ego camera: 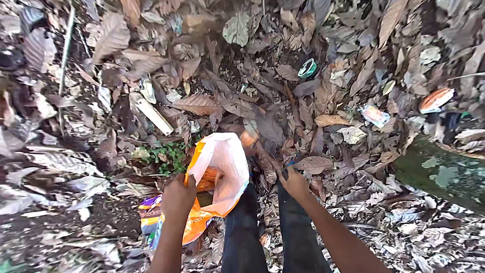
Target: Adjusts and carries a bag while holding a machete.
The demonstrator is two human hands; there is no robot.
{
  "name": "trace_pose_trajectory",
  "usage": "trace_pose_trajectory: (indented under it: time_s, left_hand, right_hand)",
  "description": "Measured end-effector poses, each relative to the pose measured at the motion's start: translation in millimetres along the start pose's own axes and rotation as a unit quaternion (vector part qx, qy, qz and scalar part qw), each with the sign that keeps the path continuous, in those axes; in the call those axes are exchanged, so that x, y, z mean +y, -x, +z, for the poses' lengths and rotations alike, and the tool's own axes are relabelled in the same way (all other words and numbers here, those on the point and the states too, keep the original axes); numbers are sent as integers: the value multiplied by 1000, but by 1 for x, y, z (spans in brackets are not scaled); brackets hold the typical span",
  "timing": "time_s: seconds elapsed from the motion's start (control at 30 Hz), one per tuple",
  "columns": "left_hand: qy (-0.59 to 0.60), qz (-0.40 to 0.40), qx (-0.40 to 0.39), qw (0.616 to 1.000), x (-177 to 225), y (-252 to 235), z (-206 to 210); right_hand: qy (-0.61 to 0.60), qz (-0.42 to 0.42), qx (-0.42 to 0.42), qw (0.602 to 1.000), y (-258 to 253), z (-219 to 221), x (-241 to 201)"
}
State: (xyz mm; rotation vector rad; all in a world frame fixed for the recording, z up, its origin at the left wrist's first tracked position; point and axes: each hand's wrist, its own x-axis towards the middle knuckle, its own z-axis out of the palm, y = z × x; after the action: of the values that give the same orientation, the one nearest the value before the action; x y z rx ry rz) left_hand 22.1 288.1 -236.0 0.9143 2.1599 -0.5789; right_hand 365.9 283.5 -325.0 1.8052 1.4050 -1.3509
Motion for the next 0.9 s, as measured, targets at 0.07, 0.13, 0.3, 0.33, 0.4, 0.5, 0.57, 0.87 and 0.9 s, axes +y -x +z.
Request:
trace_pose_trajectory:
  time_s: [0.07, 0.13, 0.3, 0.33, 0.4, 0.5, 0.57, 0.87, 0.9]
  left_hand:
    - [9, -1, 19, 1000, -3, 0, 2]
    - [21, 6, 41, 999, -9, 0, 0]
    - [80, 26, 65, 994, -17, -7, 4]
    - [90, 27, 69, 993, -15, -7, 5]
    - [102, 34, 74, 991, -14, -5, 6]
    - [123, 47, 73, 989, -10, -7, 10]
    - [129, 52, 74, 988, -7, -9, 14]
    - [154, 43, 109, 981, -8, -7, 15]
    - [156, 52, 115, 980, -11, -8, 14]
  right_hand:
    - [49, 80, -120, 988, -40, 3, 5]
    - [48, 95, -143, 984, -48, 5, 9]
    - [-11, 88, -112, 990, -7, 5, 30]
    - [-26, 95, -106, 989, 5, 4, 34]
    - [-68, 103, -85, 989, 32, 8, 42]
    - [-92, 120, -53, 987, 79, 6, 31]
    - [-51, 128, -57, 989, 107, 0, 14]
    - [62, 8, -298, 952, 128, -35, -55]
    - [58, -2, -302, 952, 130, -40, -59]
